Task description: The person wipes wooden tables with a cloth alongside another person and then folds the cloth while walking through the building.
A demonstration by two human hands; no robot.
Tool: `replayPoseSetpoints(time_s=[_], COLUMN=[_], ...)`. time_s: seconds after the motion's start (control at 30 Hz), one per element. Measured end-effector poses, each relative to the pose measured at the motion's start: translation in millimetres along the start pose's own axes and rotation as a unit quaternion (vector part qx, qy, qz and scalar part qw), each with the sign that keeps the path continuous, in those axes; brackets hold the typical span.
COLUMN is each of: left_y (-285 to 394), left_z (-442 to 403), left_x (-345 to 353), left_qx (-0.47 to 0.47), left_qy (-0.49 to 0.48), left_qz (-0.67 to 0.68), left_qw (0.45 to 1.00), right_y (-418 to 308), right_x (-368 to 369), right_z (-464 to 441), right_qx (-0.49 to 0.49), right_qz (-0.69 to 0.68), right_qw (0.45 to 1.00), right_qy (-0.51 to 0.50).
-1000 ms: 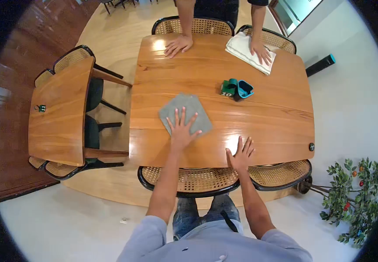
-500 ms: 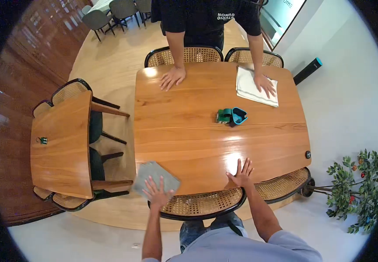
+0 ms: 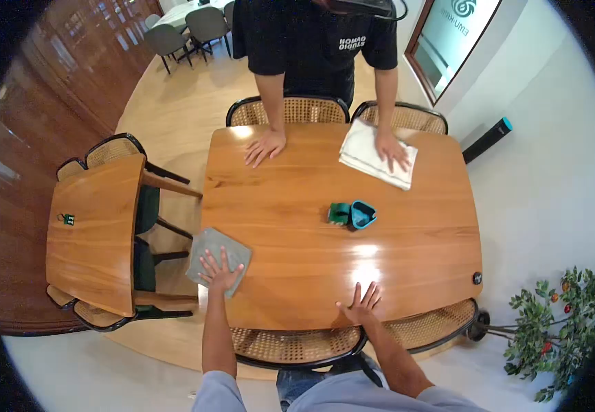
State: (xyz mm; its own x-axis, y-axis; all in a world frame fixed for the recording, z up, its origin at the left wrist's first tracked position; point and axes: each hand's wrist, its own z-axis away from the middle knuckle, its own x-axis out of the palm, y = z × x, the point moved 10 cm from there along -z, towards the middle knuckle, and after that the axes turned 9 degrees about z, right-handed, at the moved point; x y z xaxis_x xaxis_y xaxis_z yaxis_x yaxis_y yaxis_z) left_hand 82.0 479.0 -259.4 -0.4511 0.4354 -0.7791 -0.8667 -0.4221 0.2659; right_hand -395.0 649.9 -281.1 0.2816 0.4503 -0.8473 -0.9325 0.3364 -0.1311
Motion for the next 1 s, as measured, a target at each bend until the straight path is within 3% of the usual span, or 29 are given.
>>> replayPoseSetpoints(time_s=[0.2,0.33,0.47,0.53,0.57,0.6,0.63,0.67,0.73,0.77,0.83,0.9,0.93,1.0], left_y=[89,161,238,265,274,286,294,309,336,343,345,340,325,274], left_z=[23,81,146,158,167,177,190,212,251,277,289,305,302,269], left_x=[32,105,174,199,223,245,251,267,271,272,276,297,305,290], left_qx=[0.009,0.043,0.05,0.059,0.062,0.065,0.065,0.064,0.066,0.021,-0.016,-0.014,-0.011,0.019], left_qy=[0.028,0.047,0.006,-0.021,-0.094,-0.167,-0.169,-0.231,-0.284,-0.318,-0.341,-0.437,-0.435,-0.291], left_qz=[0.019,0.007,0.107,0.157,0.183,0.206,0.204,0.329,0.444,0.514,0.58,0.604,0.606,0.659], left_qw=[0.999,0.998,0.993,0.986,0.977,0.962,0.962,0.913,0.847,0.797,0.74,0.666,0.666,0.694], right_y=[1,-1,5,24,35,48,71,96,109,111,107,100,99,102], right_x=[7,1,-27,-66,-83,-95,-120,-138,-135,-131,-120,-88,-80,-83], right_z=[-2,18,23,40,57,64,68,79,81,77,66,76,77,83], right_qx=[-0.029,-0.019,-0.097,-0.233,-0.291,-0.29,-0.249,-0.204,-0.215,-0.23,-0.253,-0.269,-0.274,-0.278], right_qz=[0.014,-0.025,0.057,-0.147,-0.249,-0.25,-0.255,-0.257,-0.25,-0.24,-0.231,-0.132,-0.082,-0.059], right_qw=[0.999,0.998,0.993,0.961,0.923,0.923,0.926,0.922,0.923,0.924,0.92,0.933,0.936,0.934], right_qy=[0.039,-0.05,0.024,0.04,0.039,0.04,0.124,0.204,0.196,0.189,0.188,0.201,0.207,0.215])
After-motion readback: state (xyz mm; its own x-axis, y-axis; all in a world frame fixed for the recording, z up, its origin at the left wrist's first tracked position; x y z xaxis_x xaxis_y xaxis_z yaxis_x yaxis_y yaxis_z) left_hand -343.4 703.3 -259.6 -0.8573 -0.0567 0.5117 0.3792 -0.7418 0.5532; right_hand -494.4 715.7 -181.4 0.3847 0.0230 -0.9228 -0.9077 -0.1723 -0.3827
